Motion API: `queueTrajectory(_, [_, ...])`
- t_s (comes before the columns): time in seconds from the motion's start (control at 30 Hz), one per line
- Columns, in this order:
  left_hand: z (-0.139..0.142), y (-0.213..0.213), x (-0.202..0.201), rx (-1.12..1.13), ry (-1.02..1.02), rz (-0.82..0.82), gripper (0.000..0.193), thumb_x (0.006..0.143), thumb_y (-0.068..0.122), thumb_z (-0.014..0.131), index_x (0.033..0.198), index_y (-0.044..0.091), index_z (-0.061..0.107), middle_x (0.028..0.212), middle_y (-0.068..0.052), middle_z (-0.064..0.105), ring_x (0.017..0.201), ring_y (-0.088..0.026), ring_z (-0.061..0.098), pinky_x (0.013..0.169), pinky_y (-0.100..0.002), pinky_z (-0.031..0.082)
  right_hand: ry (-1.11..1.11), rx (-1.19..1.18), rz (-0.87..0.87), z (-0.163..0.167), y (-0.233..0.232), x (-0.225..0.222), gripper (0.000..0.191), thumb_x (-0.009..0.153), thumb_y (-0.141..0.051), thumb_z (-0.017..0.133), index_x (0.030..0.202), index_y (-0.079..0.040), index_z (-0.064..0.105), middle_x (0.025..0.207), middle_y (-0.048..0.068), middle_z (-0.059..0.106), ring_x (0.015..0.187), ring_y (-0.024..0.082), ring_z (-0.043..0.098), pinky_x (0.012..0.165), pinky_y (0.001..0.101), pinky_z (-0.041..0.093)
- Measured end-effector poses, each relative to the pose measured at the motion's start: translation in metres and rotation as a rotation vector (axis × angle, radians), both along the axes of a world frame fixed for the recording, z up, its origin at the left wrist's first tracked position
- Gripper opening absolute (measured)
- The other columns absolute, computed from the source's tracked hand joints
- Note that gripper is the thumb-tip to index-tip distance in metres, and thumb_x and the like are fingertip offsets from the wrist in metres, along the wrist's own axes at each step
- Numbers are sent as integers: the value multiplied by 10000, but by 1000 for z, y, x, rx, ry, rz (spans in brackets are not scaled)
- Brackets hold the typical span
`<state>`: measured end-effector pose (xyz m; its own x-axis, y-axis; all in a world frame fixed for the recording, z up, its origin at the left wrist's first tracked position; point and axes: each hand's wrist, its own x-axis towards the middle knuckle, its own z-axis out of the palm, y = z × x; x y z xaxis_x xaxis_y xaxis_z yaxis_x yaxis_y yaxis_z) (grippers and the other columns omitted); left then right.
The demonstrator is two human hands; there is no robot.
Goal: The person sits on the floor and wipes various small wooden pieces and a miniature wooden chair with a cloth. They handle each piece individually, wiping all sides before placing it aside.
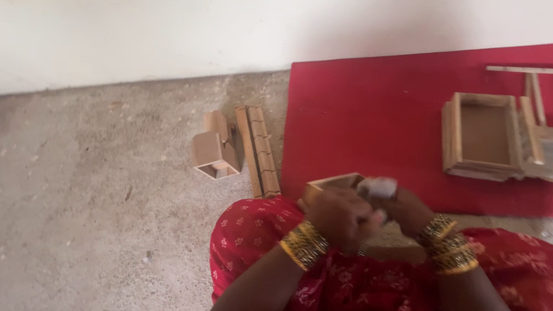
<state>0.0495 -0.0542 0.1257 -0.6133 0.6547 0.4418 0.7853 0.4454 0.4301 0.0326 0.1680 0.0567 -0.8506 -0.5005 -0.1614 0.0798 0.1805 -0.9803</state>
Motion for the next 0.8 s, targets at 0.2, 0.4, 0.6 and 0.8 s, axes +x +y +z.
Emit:
queueTrajectory(0.2, [-37, 7, 20, -18, 144, -200, 366, 965, 385, 609, 671, 172, 655, 642, 7, 650, 622, -126, 626, 612, -339, 550, 27, 257, 395, -36, -4, 2, 378, 1024, -330, 458, 1348, -156, 548, 1175, 49, 718, 1052, 132, 727, 885, 261, 630])
queueTrajectory(0.4, [-44, 6, 11, -54, 100, -205, 386, 973, 410, 620, 678, 165, 669, 641, -9, 658, 596, -145, 621, 611, -346, 551, 92, 410, 97, -29, 3, -7, 344, 1078, -307, 429, 1187, -113, 692, 933, 116, 732, 794, 206, 720, 658, 310, 618])
queueTrajectory(0.6, [-42, -15, -82, -154, 329, 110, 421, 1011, 432, 568, 704, 163, 672, 629, -8, 642, 591, -146, 635, 521, -330, 536, -151, -69, -777, -11, 33, -7, 365, 1051, -342, 439, 1156, -44, 622, 815, 139, 704, 475, 149, 634, 302, 288, 416])
queueTrajectory(0.8, [-38, -83, -176, -422, -62, 651, 626, 1069, 501, 491, 582, 133, 631, 487, -6, 594, 431, -159, 603, 478, -363, 517, -211, 91, -968, -30, 38, -13, 327, 1090, -299, 585, 1164, 1, 695, 884, 154, 698, 509, 149, 570, 393, 272, 390])
